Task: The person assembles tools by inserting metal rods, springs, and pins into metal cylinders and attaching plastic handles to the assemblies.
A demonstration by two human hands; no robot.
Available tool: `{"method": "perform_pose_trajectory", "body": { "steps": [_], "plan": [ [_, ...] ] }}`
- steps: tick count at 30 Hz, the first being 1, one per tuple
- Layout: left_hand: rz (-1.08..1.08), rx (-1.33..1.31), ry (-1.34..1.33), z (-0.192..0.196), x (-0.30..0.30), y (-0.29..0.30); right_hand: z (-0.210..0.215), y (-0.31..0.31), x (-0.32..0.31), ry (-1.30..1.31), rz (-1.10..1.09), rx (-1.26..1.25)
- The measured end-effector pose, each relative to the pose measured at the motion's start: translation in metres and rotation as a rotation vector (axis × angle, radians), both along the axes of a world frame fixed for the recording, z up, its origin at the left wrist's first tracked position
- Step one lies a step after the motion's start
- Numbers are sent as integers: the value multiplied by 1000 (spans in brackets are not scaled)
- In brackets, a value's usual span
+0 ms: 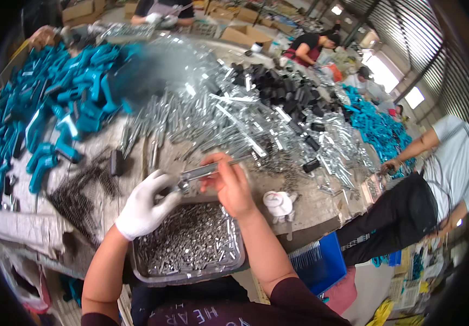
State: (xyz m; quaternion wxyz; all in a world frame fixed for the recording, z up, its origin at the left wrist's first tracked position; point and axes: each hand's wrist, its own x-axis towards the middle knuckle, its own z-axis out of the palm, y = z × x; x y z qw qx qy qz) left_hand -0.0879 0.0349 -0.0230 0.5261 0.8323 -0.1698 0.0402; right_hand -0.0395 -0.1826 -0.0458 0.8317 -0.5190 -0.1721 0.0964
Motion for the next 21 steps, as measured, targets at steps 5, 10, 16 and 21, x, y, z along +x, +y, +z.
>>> {"method": "perform_pose_trajectory", "body": {
  "steps": [5, 10, 16, 21],
  "plan": [
    [-44, 17, 2, -9, 2, -10, -1, -7, 1, 6, -51, -30],
    [-26, 29, 66, -11, 4, -8, 3, -7, 3, -101, -75, -177],
    [-69, -32, 326, -2, -2, -16, -5, 13, -14, -423, 201, -612],
    [111, -207, -42, -3, -13, -21, -12, 9, -13, -444, 122, -451]
  ]
}}
